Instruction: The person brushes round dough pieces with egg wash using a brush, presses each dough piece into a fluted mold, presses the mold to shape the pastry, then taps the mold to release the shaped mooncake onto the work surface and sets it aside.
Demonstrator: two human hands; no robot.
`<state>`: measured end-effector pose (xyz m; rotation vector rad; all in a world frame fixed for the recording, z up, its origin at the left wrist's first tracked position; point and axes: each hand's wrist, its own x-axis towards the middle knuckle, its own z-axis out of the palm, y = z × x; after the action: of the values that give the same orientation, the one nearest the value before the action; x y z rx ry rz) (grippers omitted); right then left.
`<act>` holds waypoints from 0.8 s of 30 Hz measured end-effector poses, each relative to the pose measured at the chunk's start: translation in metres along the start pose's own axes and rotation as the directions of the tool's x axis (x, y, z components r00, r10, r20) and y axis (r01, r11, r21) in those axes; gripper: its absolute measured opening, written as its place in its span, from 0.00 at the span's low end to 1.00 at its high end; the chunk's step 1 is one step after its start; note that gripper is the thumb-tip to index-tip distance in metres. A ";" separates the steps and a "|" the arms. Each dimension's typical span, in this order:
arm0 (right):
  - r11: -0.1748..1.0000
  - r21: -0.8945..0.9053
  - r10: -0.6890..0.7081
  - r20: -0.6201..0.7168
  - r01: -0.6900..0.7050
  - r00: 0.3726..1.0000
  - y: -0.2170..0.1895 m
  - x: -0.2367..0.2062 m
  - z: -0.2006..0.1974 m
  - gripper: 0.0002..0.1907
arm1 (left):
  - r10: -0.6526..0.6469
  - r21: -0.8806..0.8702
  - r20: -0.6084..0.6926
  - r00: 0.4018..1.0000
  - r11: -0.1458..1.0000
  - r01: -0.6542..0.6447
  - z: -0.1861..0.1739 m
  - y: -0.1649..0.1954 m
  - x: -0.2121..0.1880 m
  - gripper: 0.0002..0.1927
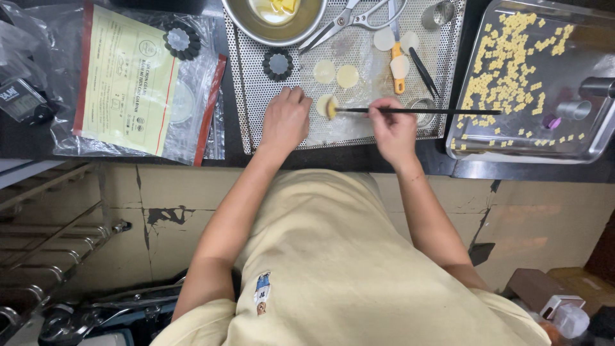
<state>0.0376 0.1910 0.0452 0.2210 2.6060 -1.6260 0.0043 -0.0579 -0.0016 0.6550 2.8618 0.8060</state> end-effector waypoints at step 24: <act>0.817 -0.555 -0.119 0.095 0.152 0.988 0.023 0.090 0.033 0.13 | 0.411 0.171 -0.186 0.892 0.908 -0.383 0.012 0.022 0.008 0.11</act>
<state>-0.0485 0.1792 -0.0012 -0.0485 2.9629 -0.7944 0.0081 -0.0314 -0.0004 1.2807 3.0398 0.7821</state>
